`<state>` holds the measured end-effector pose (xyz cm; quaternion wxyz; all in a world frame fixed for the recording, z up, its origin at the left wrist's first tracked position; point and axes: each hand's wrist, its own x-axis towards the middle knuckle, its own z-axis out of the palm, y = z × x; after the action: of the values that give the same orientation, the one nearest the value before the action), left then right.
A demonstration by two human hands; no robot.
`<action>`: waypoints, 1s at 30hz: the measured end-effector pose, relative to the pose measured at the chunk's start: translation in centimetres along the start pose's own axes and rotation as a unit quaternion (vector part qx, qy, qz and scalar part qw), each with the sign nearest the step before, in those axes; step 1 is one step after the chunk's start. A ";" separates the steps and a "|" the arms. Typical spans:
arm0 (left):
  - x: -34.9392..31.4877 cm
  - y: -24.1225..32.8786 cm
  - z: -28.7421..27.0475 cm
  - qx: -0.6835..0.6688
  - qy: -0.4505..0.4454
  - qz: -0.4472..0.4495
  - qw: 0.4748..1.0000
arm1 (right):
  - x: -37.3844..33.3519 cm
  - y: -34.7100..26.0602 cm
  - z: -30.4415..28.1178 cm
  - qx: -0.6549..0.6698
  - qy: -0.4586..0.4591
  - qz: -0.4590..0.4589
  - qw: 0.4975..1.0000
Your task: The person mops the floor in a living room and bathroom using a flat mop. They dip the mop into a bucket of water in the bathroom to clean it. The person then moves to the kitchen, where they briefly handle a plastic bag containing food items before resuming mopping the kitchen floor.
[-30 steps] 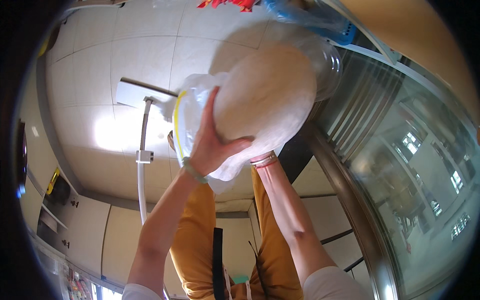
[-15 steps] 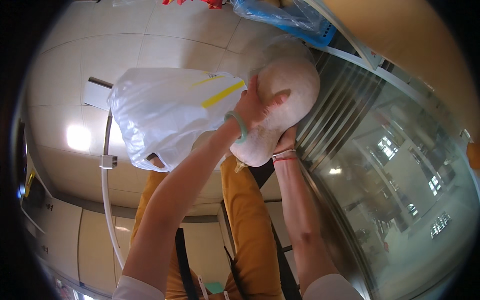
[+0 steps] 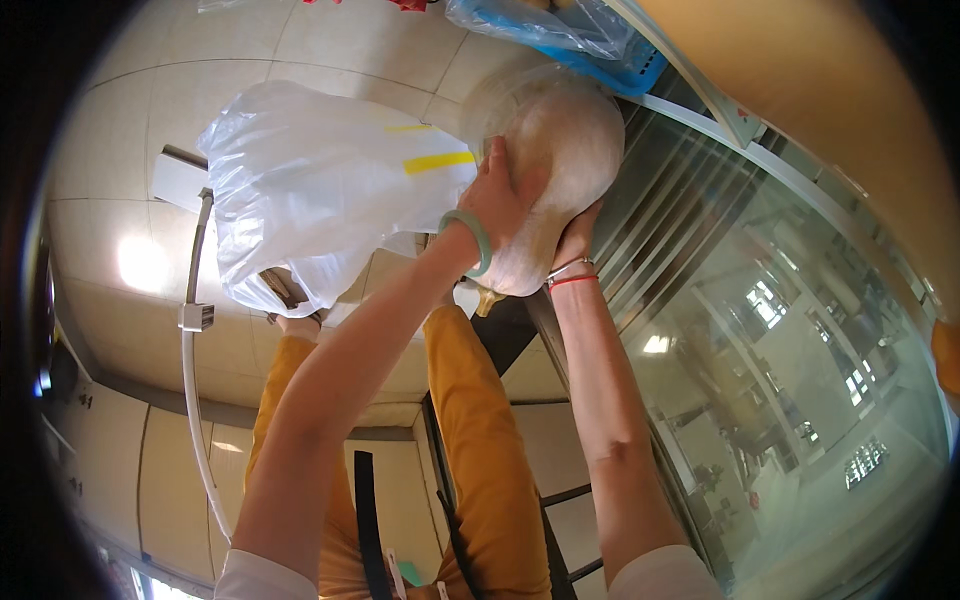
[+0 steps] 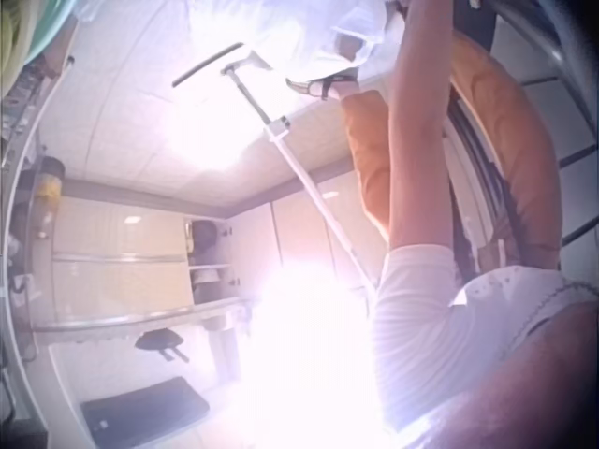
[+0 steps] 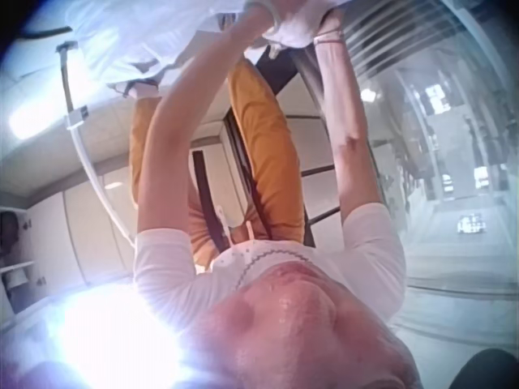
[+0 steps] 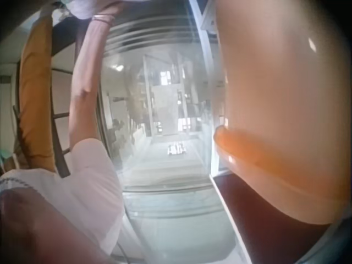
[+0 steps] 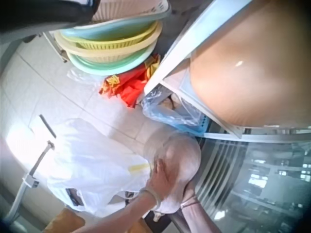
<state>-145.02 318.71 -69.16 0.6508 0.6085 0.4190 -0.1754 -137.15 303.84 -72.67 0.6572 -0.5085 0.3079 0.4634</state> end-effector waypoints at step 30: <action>-4.1 -1.8 -11.9 -0.421 0.129 -0.193 0.877 | -1.8 -1.8 2.4 0.010 0.062 0.030 0.998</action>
<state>-152.69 328.40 -66.11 0.7389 0.2015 0.6425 -0.0252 -136.35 305.54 -69.74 0.6278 -0.5200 0.3679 0.4474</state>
